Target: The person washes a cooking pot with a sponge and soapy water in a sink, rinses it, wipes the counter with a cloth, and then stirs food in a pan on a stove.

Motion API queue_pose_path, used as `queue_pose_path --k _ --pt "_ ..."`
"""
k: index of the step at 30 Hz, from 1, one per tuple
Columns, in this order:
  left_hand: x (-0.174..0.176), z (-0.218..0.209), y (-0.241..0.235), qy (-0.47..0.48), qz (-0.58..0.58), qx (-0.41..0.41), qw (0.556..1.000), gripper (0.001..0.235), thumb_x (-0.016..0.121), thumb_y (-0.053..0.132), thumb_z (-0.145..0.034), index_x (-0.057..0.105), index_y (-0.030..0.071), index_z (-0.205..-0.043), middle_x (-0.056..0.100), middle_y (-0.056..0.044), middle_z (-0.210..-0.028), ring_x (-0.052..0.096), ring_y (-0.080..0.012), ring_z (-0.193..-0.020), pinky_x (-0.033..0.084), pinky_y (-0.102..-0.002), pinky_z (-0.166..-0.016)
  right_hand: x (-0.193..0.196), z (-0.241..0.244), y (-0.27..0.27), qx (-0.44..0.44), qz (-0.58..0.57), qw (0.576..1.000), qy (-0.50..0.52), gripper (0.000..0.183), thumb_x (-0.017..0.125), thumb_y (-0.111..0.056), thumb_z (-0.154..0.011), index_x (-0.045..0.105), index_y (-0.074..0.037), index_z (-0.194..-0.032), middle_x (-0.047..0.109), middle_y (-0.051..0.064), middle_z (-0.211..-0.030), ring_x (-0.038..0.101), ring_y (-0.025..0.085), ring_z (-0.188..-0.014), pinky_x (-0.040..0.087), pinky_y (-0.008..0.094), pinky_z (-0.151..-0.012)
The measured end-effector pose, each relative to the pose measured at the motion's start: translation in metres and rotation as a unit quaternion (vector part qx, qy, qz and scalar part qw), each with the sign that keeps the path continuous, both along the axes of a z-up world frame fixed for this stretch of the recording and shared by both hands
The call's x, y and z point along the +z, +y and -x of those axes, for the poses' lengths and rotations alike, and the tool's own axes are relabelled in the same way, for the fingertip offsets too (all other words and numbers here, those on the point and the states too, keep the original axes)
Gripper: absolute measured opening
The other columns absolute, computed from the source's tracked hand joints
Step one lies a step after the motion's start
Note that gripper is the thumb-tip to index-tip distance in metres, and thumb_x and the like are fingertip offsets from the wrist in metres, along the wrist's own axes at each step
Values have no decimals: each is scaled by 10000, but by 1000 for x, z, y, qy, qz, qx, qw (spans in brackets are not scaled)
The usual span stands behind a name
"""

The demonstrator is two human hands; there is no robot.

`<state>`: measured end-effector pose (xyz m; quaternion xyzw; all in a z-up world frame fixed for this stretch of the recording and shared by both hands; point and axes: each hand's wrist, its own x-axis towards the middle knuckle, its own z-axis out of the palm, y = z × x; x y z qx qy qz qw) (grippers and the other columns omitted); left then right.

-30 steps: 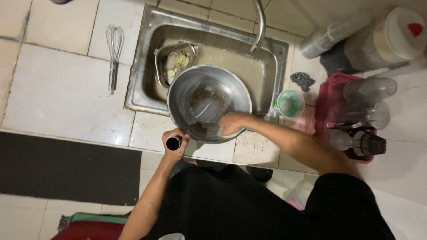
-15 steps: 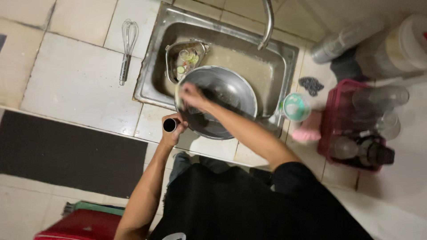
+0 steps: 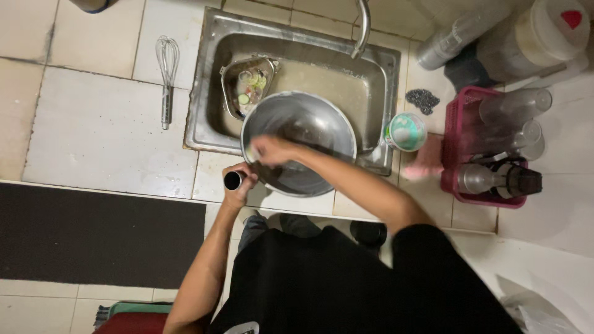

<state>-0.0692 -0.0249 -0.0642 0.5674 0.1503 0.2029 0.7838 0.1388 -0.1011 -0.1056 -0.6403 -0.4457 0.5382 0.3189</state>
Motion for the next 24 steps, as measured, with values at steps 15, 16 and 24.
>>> queue_pose_path --k 15,16,24 --pt "2 0 -23 9 -122 63 991 223 671 63 -862 516 45 -704 541 -10 -642 463 -95 -586 388 -274 -550 18 -98 -99 283 336 797 -416 191 682 -128 -855 738 -105 -1036 749 66 -919 716 212 -828 569 369 -672" --pt "2 0 -24 11 -131 66 989 232 677 63 -864 511 43 -702 531 -10 -637 452 -99 -582 382 -275 -551 25 -85 -96 291 316 832 -350 186 679 -117 -859 724 -95 -1038 736 62 -896 705 203 -798 564 362 -652" --pt "3 -2 -11 -14 -99 23 995 261 682 83 -890 515 34 -696 567 -35 -667 487 -121 -599 405 -285 -574 11 -13 5 82 146 982 93 195 673 -41 -888 614 -44 -1074 672 29 -790 667 130 -634 573 304 -548"
